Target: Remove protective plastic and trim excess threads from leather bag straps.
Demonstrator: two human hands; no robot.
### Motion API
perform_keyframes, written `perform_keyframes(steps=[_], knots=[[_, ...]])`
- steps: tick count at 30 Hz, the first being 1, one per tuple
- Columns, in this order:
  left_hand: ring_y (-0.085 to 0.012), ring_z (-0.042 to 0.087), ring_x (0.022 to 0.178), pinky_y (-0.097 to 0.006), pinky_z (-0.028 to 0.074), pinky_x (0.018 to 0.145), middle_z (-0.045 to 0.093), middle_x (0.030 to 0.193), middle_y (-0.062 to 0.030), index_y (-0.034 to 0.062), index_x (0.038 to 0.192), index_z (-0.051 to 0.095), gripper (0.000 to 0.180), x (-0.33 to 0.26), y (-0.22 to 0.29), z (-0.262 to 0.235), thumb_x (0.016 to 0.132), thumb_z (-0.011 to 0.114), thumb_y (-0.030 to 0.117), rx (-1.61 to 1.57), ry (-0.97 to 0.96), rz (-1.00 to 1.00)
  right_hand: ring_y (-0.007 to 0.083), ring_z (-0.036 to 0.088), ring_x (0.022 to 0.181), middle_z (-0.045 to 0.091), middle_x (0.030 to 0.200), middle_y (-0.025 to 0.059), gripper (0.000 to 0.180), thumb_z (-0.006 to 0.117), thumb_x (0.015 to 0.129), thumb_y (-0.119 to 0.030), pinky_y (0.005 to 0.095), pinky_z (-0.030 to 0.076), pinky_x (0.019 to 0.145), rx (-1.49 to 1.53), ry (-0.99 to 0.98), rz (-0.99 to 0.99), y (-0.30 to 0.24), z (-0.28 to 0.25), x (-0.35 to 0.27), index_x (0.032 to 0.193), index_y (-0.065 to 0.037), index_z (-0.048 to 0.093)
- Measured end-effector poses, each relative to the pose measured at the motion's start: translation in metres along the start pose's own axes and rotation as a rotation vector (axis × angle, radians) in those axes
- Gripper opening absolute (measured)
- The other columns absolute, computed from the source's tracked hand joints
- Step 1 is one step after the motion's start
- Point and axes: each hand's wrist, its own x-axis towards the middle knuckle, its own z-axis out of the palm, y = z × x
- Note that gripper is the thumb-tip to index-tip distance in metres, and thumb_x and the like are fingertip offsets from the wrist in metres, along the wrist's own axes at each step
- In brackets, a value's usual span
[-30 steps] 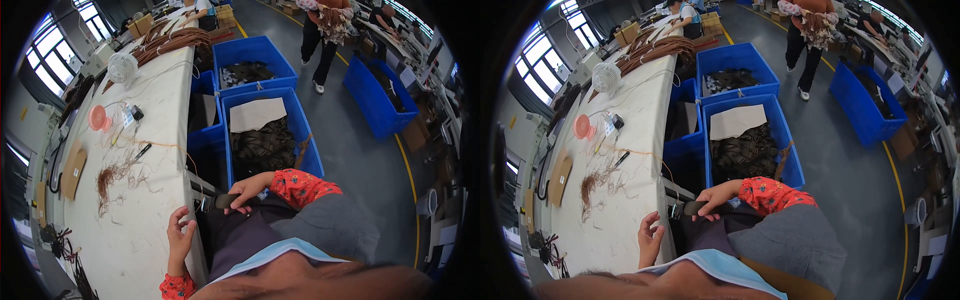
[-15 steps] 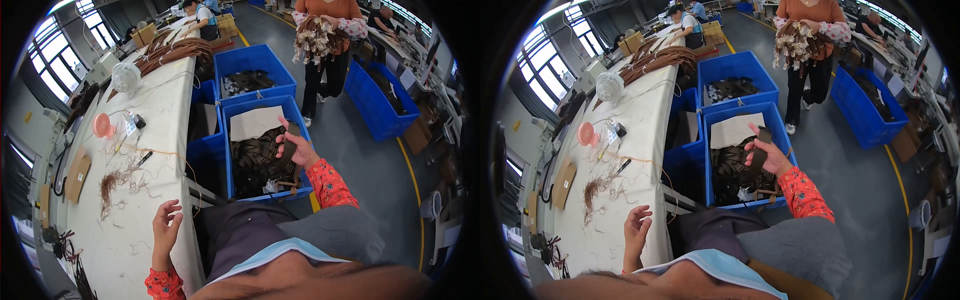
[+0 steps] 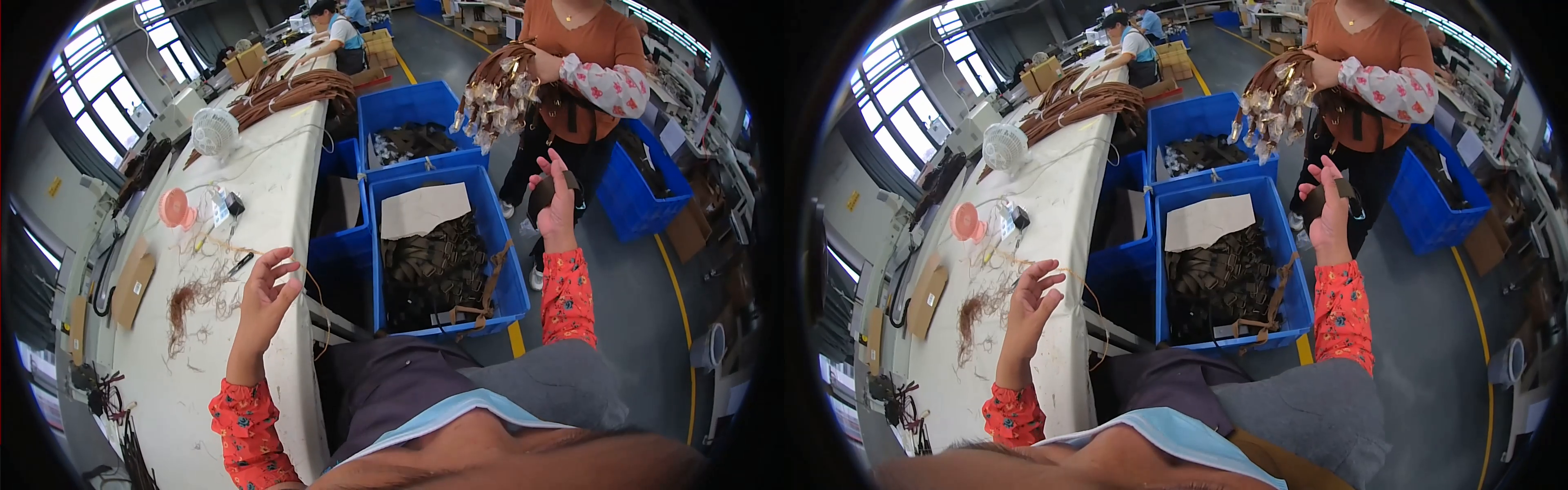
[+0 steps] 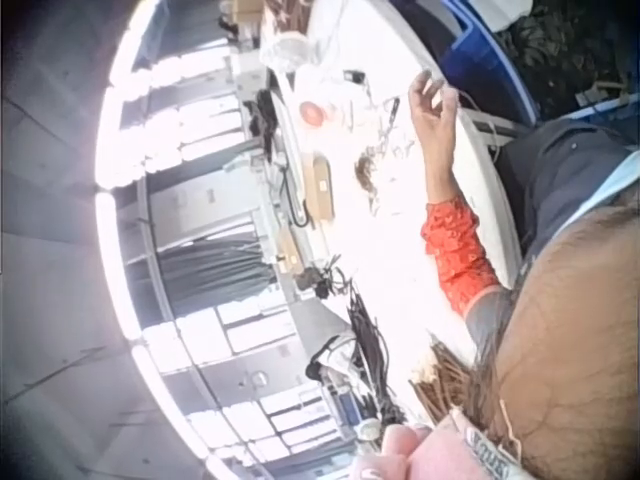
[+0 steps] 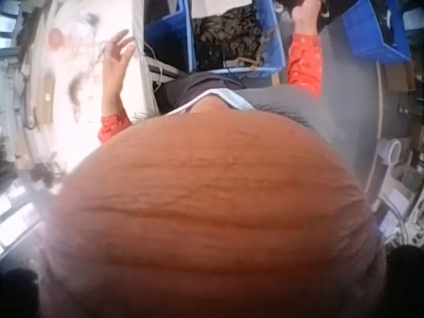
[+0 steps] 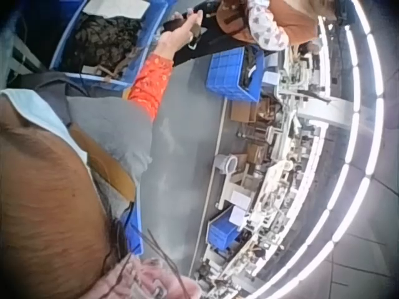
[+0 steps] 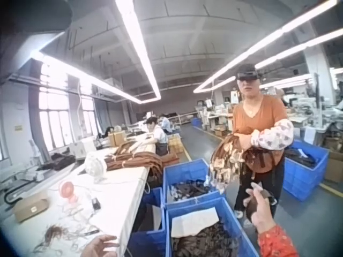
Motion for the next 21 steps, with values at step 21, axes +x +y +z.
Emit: perform_keyframes(steps=[21], knots=[[-0.0283, 0.030, 0.147, -0.036, 0.022, 0.119, 0.031, 0.157, -0.0218, -0.0032, 0.155, 0.023, 0.086, 0.180, 0.070, 0.064, 0.098, 0.059, 0.050, -0.051, -0.150, 0.228, 0.0148, 0.061, 0.080, 0.039, 0.151, 0.0093, 0.096, 0.068, 0.087, -0.058, 0.0304, 0.048, 0.071, 0.217, -0.497, 0.322, 0.042, 0.089, -0.048, 0.153, -0.002, 0.025]])
